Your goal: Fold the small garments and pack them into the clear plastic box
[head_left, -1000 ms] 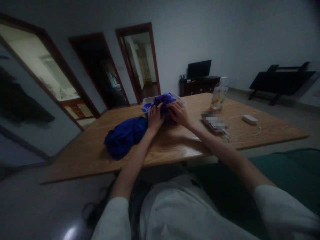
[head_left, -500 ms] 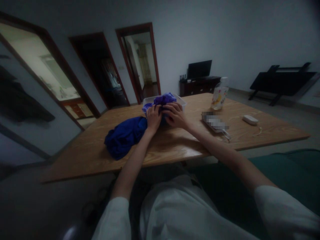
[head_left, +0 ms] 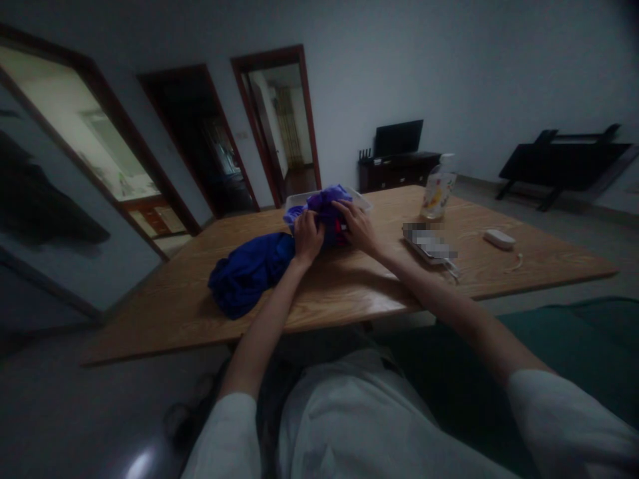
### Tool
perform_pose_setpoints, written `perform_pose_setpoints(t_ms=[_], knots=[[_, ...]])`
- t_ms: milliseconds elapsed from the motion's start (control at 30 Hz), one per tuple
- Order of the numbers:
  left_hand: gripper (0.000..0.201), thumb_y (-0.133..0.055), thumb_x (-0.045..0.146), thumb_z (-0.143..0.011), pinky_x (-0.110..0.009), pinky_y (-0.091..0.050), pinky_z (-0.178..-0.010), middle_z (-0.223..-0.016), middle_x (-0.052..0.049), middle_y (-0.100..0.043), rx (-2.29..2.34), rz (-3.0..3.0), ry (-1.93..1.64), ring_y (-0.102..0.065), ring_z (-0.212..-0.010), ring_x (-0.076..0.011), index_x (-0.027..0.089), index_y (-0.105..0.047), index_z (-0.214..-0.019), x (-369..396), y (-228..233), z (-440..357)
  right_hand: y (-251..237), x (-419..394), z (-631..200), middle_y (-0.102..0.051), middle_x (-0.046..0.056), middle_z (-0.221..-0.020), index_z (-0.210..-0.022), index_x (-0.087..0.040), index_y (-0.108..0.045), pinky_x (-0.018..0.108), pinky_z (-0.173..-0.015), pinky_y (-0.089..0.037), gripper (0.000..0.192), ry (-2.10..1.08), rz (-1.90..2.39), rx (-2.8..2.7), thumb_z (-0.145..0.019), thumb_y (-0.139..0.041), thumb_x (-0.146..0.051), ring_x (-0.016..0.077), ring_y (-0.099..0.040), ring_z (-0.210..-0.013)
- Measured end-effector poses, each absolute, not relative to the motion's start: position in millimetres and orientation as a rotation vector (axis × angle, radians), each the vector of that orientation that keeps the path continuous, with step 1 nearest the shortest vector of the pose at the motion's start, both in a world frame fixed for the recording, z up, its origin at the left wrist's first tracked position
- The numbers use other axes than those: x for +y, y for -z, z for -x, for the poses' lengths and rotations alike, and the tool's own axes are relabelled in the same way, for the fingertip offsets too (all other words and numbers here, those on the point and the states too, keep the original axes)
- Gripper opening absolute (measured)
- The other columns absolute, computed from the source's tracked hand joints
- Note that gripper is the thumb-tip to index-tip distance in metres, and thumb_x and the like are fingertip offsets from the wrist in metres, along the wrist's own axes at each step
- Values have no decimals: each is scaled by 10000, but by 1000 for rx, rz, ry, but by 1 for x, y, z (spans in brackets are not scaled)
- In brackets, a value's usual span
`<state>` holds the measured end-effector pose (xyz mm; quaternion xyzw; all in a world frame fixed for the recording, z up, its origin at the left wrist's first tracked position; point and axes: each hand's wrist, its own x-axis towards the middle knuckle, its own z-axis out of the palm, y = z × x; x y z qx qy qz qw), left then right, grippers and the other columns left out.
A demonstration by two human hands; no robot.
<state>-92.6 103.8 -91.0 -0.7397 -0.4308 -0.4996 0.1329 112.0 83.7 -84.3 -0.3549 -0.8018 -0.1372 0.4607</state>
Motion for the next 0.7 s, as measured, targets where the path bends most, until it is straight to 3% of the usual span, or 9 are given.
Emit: perform_pose_setpoints(t_ms=[100, 333, 700], knots=[[221, -491, 324, -1074, -454, -488, -1121, -1210, -137, -668, -1173, 2183, 1475, -637, -1208, -282, 183, -569, -1225, 97, 90, 91, 90, 92, -112, -536, 156, -1575, -1632, -191, -397, 566, -1190, -452, 824, 255, 851, -1900, -821, -522, -105, 346, -522, -1441], [474, -505, 353, -1077, -523, -351, -1276, -1572, -171, -482, -947, 2312, 1250, -423, -1532, -324, 240, -511, -1537, 81, 91, 88, 89, 100, -112, -592, 135, -1537, -1585, -206, -452, 557, -1205, -450, 620, 136, 818, -1774, -968, -486, -254, 329, -567, -1397], [583, -600, 189, -981, -629, -286, -1311, -1685, -145, -369, -976, 2286, 1198, -279, -1629, -359, 299, -542, -1551, 84, 92, 90, 89, 101, -98, -670, 141, -1413, -1443, -203, -559, 483, -1159, -522, 570, -253, 706, -1682, -1039, -513, -602, 304, -645, -1297]])
